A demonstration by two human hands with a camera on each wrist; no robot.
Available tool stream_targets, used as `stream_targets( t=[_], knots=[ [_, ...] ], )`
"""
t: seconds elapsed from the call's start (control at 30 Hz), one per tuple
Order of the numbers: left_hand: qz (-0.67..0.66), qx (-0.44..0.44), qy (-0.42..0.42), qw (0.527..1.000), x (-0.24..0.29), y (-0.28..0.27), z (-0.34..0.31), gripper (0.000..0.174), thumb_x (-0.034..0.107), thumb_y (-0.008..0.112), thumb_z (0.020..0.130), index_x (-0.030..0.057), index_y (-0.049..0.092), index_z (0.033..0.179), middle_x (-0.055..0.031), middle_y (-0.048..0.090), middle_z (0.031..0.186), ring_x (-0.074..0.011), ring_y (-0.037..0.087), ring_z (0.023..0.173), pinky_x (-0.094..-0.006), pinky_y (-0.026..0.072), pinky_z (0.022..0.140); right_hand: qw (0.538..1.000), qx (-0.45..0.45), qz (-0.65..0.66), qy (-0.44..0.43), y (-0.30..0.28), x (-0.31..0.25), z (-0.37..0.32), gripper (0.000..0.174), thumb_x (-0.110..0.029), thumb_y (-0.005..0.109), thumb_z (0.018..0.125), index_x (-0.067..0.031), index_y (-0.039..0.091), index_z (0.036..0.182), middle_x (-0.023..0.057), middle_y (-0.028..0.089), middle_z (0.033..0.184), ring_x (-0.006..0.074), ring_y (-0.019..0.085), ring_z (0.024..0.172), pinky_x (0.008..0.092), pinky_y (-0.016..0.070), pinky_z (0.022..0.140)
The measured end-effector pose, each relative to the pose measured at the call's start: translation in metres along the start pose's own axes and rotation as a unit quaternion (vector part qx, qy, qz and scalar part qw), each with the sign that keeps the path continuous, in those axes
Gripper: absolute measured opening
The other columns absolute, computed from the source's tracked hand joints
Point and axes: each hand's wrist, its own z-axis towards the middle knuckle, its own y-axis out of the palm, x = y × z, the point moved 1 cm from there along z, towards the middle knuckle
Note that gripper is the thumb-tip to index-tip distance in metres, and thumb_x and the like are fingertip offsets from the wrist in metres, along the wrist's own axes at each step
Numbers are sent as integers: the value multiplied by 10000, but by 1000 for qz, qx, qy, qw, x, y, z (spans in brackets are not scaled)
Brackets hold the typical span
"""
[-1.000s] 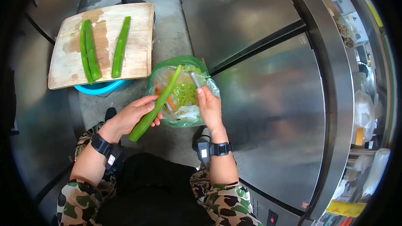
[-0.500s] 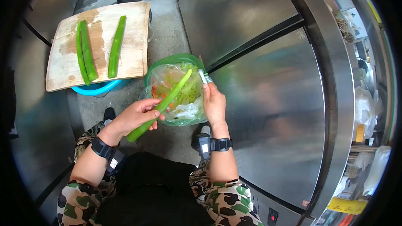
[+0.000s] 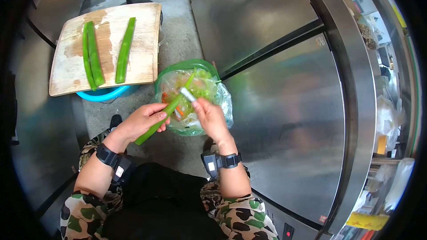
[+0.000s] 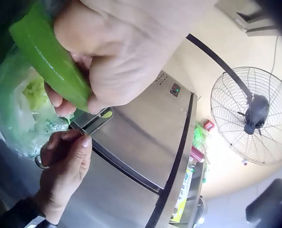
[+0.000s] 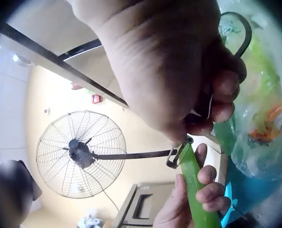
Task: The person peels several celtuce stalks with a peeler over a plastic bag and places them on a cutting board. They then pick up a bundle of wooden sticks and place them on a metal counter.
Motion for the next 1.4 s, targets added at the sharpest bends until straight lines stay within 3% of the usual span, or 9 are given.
stream_targets(
  t=[0.13, 0.33, 0.57, 0.77, 0.9, 1.1, 1.23, 1.33, 1.4],
  knots=[
    [1, -13, -35, 999, 2, 4, -5, 289, 178, 490, 986, 3, 556, 1207, -28, 598, 911, -88, 560, 740, -240, 496, 683, 988, 137, -33, 62, -24, 20, 14, 276, -282, 520, 980, -31, 559, 871, 120, 477, 586, 196, 427, 526, 329, 412, 533],
    [26, 47, -9, 999, -2, -2, -1, 336, 164, 498, 979, 17, 522, 1279, -20, 600, 899, -85, 559, 745, -239, 490, 676, 1000, 1, 26, 8, -10, -7, -4, 236, -245, 541, 968, -44, 554, 845, 118, 490, 605, 205, 449, 529, 328, 416, 539],
    [126, 77, 0, 989, 0, 3, -1, 335, 134, 554, 945, 9, 544, 1256, -31, 630, 908, -87, 574, 723, -236, 491, 651, 997, 9, -76, -16, 5, -7, -1, 227, -265, 570, 942, -50, 576, 868, 200, 584, 693, 404, 559, 636, 414, 451, 555],
    [47, 35, -1, 998, 3, 5, -4, 397, 144, 496, 974, 26, 440, 1349, -79, 630, 955, -117, 602, 760, -248, 506, 670, 980, 170, -27, 103, -31, 23, 14, 298, -287, 508, 985, -51, 551, 808, 57, 537, 580, 160, 502, 521, 309, 413, 512],
    [-47, 34, 4, 998, 3, 0, -2, 427, 185, 417, 1007, 20, 343, 1395, -112, 621, 989, -153, 624, 777, -261, 514, 675, 994, 0, 90, 68, -16, 1, 1, 320, -288, 503, 994, -66, 530, 764, -46, 489, 611, 57, 421, 578, 237, 376, 537],
    [-120, 29, 15, 992, 2, -1, -1, 415, 205, 399, 1013, -2, 354, 1370, -99, 613, 937, -157, 624, 746, -262, 511, 646, 994, -93, 26, -54, 8, -18, -4, 238, -235, 548, 963, -30, 545, 843, 131, 493, 625, 227, 479, 540, 341, 403, 521],
    [-126, 13, -28, 992, 10, 5, -3, 372, 220, 376, 1017, 0, 431, 1312, -86, 605, 873, -145, 606, 688, -248, 496, 595, 997, 51, -56, 30, -5, 8, 8, 263, -284, 530, 966, -46, 554, 857, 184, 545, 650, 369, 530, 585, 394, 422, 529],
    [-165, -33, -25, 985, 10, 5, -6, 350, 238, 371, 1018, 3, 503, 1241, -73, 603, 848, -135, 598, 668, -232, 484, 577, 984, 143, -93, 50, -17, 25, 14, 308, -285, 522, 985, -35, 539, 805, 5, 484, 570, 90, 435, 528, 268, 393, 506],
    [-200, -58, -25, 978, 12, 3, -7, 356, 246, 362, 1019, 4, 509, 1235, -74, 604, 848, -133, 597, 669, -230, 482, 575, 980, 161, -104, 57, -19, 34, 15, 309, -301, 510, 989, -44, 556, 823, -2, 482, 565, 89, 428, 509, 267, 388, 494]
  ],
)
